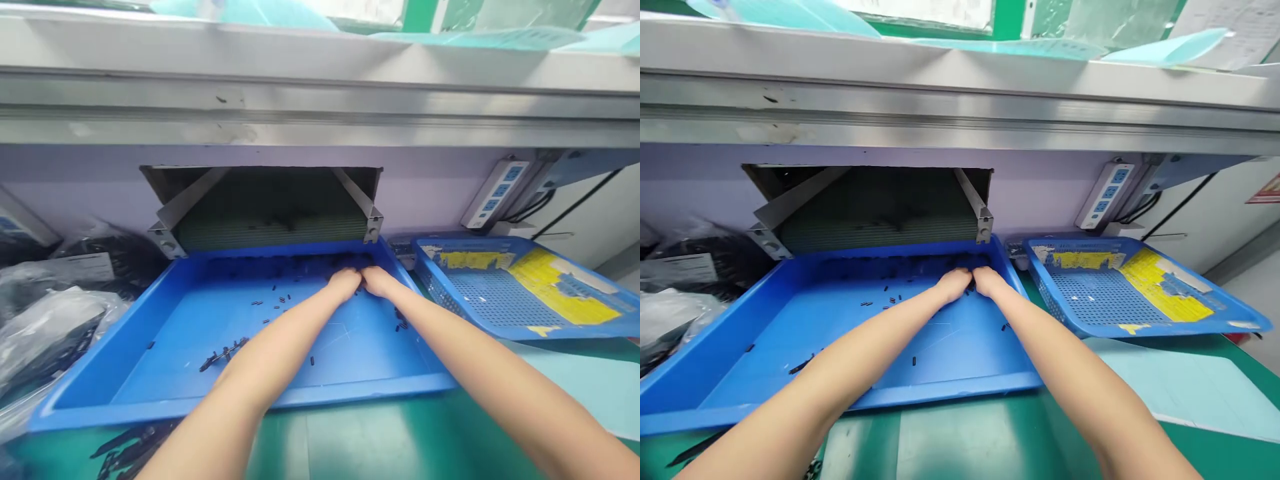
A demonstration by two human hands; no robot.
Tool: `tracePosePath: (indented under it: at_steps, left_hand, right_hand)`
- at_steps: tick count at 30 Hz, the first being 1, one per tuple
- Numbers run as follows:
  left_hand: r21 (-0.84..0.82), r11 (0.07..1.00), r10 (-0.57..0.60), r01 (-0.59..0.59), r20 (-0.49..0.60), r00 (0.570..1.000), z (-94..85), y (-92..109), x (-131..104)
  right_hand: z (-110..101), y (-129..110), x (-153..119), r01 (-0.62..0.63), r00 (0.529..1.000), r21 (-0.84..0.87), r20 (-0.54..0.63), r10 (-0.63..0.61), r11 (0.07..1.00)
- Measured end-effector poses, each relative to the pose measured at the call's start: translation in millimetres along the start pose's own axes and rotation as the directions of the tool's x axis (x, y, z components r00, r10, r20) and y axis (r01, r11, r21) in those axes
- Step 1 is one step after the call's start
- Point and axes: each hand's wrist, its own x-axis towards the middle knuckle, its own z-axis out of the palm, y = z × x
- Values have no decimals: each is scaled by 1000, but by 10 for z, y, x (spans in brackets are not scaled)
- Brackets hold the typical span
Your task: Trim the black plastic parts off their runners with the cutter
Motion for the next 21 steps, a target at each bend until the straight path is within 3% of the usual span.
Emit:
tracePosePath:
  at_steps: [6,11,14,17,21]
  left_hand:
    - [-311,930,-186,197,64,980,-47,-47,-510]
    - [-655,663,-315,363,196,929,-167,-71,-980]
    - [-788,493,-327,369,225,918,-195,-68,-1247]
    - [-853,381,-365,356,215,906,-229,-150,-1480]
    - [-883,325,-466,338,161,870,-425,-537,-1775]
  right_hand:
    - [-134,-151,-362,92,995,32,32,-93,995]
    - [-255,-499,-796,281,958,164,-104,-266,946]
    - [-205,-813,-1011,439,889,184,-234,-395,879]
    - [-90,-1034,-1099,574,795,142,-333,-507,806]
    - [36,-1087,-993,730,659,44,-313,-684,682]
